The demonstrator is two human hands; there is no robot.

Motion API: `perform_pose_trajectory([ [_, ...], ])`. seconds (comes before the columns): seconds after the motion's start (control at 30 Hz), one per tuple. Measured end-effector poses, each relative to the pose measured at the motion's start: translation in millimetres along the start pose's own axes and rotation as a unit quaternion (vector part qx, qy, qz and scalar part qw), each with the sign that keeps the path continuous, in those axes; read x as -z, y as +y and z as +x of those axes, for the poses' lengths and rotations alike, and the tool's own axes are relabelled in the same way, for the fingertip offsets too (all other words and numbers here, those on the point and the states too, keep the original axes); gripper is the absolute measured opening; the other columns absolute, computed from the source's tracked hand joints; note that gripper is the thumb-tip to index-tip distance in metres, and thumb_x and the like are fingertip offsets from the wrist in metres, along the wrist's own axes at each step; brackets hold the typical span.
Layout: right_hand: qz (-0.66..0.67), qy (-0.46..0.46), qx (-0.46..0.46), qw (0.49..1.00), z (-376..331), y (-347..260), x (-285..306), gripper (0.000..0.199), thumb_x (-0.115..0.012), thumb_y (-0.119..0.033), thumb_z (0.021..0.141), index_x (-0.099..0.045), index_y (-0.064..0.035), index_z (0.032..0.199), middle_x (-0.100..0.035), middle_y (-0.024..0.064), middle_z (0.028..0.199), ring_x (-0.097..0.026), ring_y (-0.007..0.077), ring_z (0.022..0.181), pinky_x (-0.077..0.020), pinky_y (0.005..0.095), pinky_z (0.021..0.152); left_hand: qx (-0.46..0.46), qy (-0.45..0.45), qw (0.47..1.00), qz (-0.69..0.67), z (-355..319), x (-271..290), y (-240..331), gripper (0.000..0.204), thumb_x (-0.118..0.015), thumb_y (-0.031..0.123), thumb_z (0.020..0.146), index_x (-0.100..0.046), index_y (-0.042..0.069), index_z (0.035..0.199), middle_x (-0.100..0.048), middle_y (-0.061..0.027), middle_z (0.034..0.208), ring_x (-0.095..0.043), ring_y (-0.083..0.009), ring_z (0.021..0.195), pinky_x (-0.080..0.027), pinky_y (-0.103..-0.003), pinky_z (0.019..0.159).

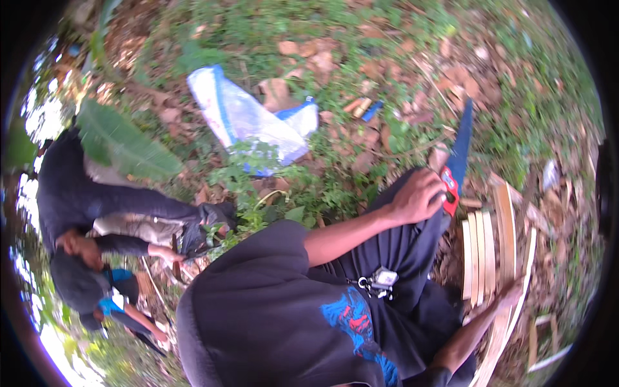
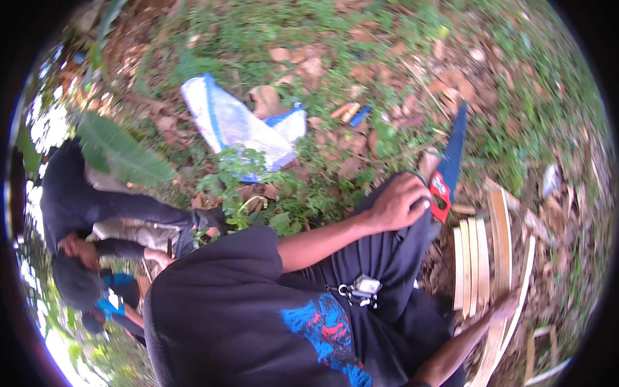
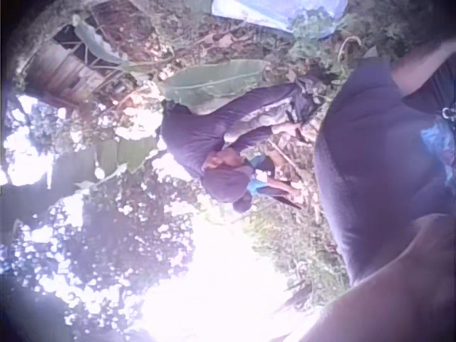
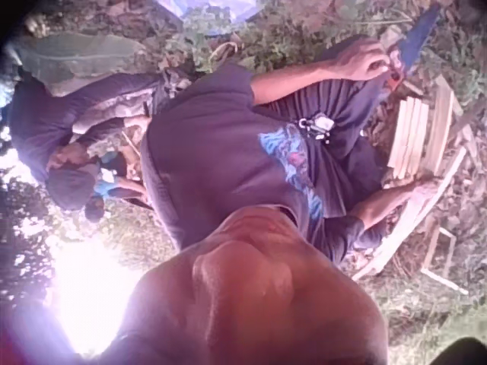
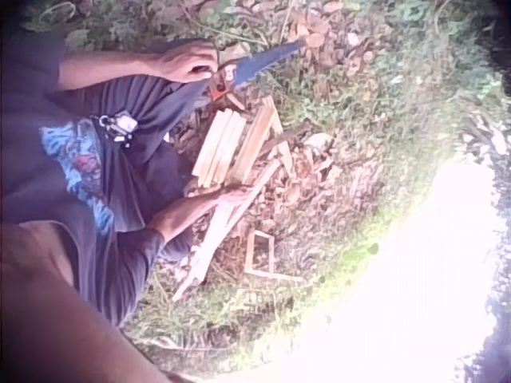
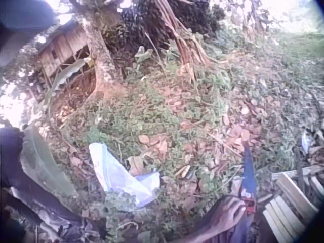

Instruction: The person sits on the ground and uses a hand saw to cut thin wooden strips. They align the strips, saw them to length, and stack the cut pieces into a pile.

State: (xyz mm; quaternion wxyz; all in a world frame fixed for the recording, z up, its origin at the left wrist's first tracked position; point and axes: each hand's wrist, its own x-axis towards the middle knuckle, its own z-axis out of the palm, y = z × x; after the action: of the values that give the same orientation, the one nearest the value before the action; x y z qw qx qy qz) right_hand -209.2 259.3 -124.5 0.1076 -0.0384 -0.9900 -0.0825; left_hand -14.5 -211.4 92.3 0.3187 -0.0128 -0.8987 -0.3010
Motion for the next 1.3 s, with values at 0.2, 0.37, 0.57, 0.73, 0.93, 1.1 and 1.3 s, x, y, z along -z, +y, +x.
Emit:
perform_pose_trajectory([
  [0.2,0.293,-0.004,0.038,0.955,-54.9,-30.6,75.7,0.052,-0.067,-0.022,0.075,-0.056,-0.0071,0.124,-0.059,0.0211,0.119,-0.051,0.0379,0.116,-0.0367,0.0482,0.103,-0.042,-0.011,0.999,0.001,3.3,-14.7,-7.7,0.009,-0.066,0.016,0.081,-0.066,0.007,0.084,-0.065,-0.0091,0.078,-0.063,-0.0309,0.069,-0.047,-0.042,0.063],
  [0.37,0.242,-0.198,-0.025,0.95,-68.8,2.1,62.5,0.05,-0.071,-0.015,0.067,-0.055,-0.0114,0.114,-0.062,0.0151,0.116,-0.054,0.036,0.115,-0.0319,0.0548,0.104,-0.034,-0.079,0.994,0.068,-6.1,-26.0,5.0,0.013,-0.063,0.021,0.086,-0.065,0.01,0.092,-0.064,-0.0005,0.081,-0.061,-0.0191,0.079,-0.04,-0.034,0.08],
  [0.57,0.201,-0.239,0.015,0.95,-71.7,-3.8,77.3,0.082,-0.085,-0.029,0.058,-0.046,-0.0133,0.129,-0.057,0.0115,0.13,-0.047,0.033,0.126,-0.0293,0.0639,0.103,-0.017,-0.066,0.995,0.077,-15.5,-11.2,1.1,0.013,-0.063,0.022,0.087,-0.066,0.01,0.09,-0.064,-0.0004,0.079,-0.06,-0.0183,0.076,-0.039,-0.034,0.081],
  [0.73,0.224,-0.055,-0.011,0.973,-74.1,-18.5,54.9,0.061,-0.071,-0.011,0.068,-0.052,-0.0132,0.126,-0.055,0.0106,0.122,-0.05,0.0335,0.116,-0.0382,0.0528,0.098,-0.015,-0.08,0.993,0.09,-20.2,-15.4,-5.4,0.014,-0.062,0.023,0.088,-0.066,0.01,0.089,-0.065,-0.0014,0.079,-0.06,-0.019,0.076,-0.039,-0.034,0.082],
  [0.93,0.22,-0.072,-0.028,0.973,-74.6,-3.0,52.7,0.069,-0.068,-0.009,0.064,-0.052,-0.0196,0.131,-0.053,0.0117,0.127,-0.046,0.0342,0.122,-0.0361,0.0486,0.103,-0.031,-0.083,0.991,0.101,-12.7,-20.7,1.7,0.017,-0.062,0.025,0.088,-0.066,0.009,0.088,-0.066,-0.0013,0.081,-0.06,-0.0191,0.077,-0.039,-0.034,0.083],
  [1.1,0.265,-0.128,-0.059,0.954,-62.4,-10.3,61.7,0.058,-0.076,-0.038,0.07,-0.057,-0.0233,0.123,-0.051,0.0119,0.132,-0.044,0.0363,0.125,-0.0296,0.0578,0.107,-0.016,-0.095,0.988,0.121,-14.7,-18.8,-1.7,0.018,-0.061,0.026,0.088,-0.067,0.009,0.087,-0.066,-0.0007,0.08,-0.059,-0.0191,0.076,-0.039,-0.034,0.082],
  [1.3,0.257,-0.129,-0.064,0.956,-67.0,-8.0,56.4,0.054,-0.076,-0.038,0.071,-0.057,-0.0227,0.119,-0.053,0.0135,0.124,-0.046,0.0386,0.121,-0.0329,0.056,0.103,-0.031,-0.091,0.987,0.131,-14.7,-22.9,-0.4,0.018,-0.062,0.026,0.088,-0.067,0.009,0.087,-0.065,-0.0007,0.077,-0.059,-0.0189,0.076,-0.039,-0.034,0.081],
])
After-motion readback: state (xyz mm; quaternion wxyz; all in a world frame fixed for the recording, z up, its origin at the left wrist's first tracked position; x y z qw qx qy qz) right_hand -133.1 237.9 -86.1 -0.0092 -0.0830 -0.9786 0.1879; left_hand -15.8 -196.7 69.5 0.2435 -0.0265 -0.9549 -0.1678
